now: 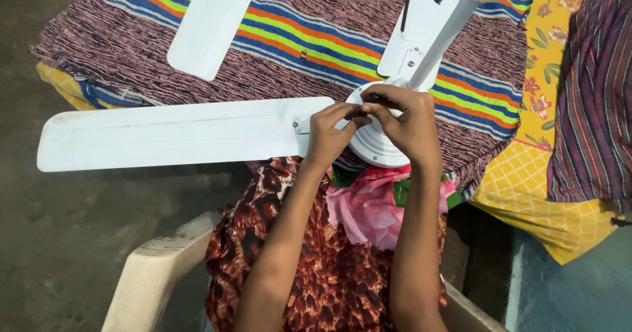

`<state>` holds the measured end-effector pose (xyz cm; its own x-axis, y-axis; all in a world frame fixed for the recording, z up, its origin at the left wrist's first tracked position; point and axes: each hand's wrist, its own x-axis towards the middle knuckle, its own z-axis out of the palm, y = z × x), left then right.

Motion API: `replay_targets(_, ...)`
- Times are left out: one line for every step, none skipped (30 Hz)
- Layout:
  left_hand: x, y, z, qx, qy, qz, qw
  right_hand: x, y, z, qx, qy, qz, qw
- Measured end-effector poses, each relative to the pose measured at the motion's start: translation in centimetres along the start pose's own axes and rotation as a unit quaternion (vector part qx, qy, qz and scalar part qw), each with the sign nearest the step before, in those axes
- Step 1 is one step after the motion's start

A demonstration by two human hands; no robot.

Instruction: The person attaches white blades to the motor housing of a ceiling fan lying on a bed, aligning each blade and driving screws with a screwdriver, then tightens the screws by hand at the fan hub.

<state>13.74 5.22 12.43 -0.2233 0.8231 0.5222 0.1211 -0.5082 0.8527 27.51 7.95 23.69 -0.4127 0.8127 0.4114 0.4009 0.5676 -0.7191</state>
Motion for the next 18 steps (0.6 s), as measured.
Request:
replay_targets(0.0, 0.1, 0.1, 0.024, 0.005, 0.012, 1.000, -0.1, -0.1, -0.1, 0.001, 0.000, -0.003, 1.000)
replay_targets(0.0, 0.1, 0.3, 0.047, 0.009, 0.022, 0.999, -0.2, -0.2, -0.1, 0.002, 0.000, -0.005, 1.000)
replay_targets(0.1, 0.1, 0.4, 0.070, 0.015, 0.034, 0.997, -0.2, -0.3, -0.3, -0.006, 0.005, -0.019, 1.000)
replay_targets(0.1, 0.1, 0.5, 0.072, 0.017, 0.036, 0.997, -0.2, -0.3, -0.5, -0.014, 0.011, -0.033, 0.999)
replay_targets(0.1, 0.1, 0.6, 0.073, 0.020, 0.037, 0.996, -0.3, -0.3, -0.7, -0.023, 0.016, -0.046, 0.999)
replay_targets(0.1, 0.0, 0.6, 0.074, 0.024, 0.038, 0.996, -0.4, -0.2, -0.8, -0.010, 0.009, -0.033, 0.999)
replay_targets(0.1, -0.1, 0.7, 0.076, 0.024, 0.041, 0.996, -0.3, -0.1, -1.0, 0.003, 0.001, -0.021, 1.000)
replay_targets(0.1, -0.1, 0.7, 0.078, 0.024, 0.044, 0.996, -0.3, 0.1, -1.1, 0.016, -0.007, -0.009, 1.000)
replay_targets(0.1, -0.1, 0.7, 0.081, 0.025, 0.046, 0.995, -0.4, 0.2, -1.0, 0.021, -0.004, -0.007, 1.000)
replay_targets(0.0, -0.1, 0.7, 0.080, 0.023, 0.043, 0.996, -0.4, 0.4, -0.9, 0.025, -0.001, -0.006, 1.000)
replay_targets(0.0, -0.1, 0.7, 0.078, 0.021, 0.041, 0.996, -0.4, 0.6, -0.8, 0.029, 0.003, -0.005, 1.000)
replay_targets(0.0, -0.1, 0.6, 0.076, 0.020, 0.039, 0.996, -0.5, 0.8, -0.6, 0.020, 0.008, -0.005, 1.000)
replay_targets(0.0, 0.0, 0.6, 0.075, 0.017, 0.035, 0.996, -0.5, 1.0, -0.4, 0.011, 0.013, -0.005, 1.000)
replay_targets(0.0, 0.0, 0.6, 0.073, 0.014, 0.031, 0.997, -0.6, 1.2, -0.4, 0.001, 0.018, -0.005, 1.000)
replay_targets(0.1, 0.1, 0.6, 0.071, 0.011, 0.028, 0.997, -0.5, 1.4, -0.3, -0.001, 0.022, -0.005, 1.000)
replay_targets(0.2, 0.2, 0.6, 0.063, 0.010, 0.025, 0.998, -0.5, 1.5, -0.3, -0.003, 0.026, -0.004, 1.000)
replay_targets(0.2, 0.2, 0.6, 0.056, 0.008, 0.022, 0.998, -0.5, 1.7, -0.2, -0.005, 0.030, -0.003, 1.000)
replay_targets(0.2, 0.4, 0.6, 0.049, 0.006, 0.018, 0.999, -0.6, 1.8, -0.2, 0.000, 0.033, -0.001, 0.999)
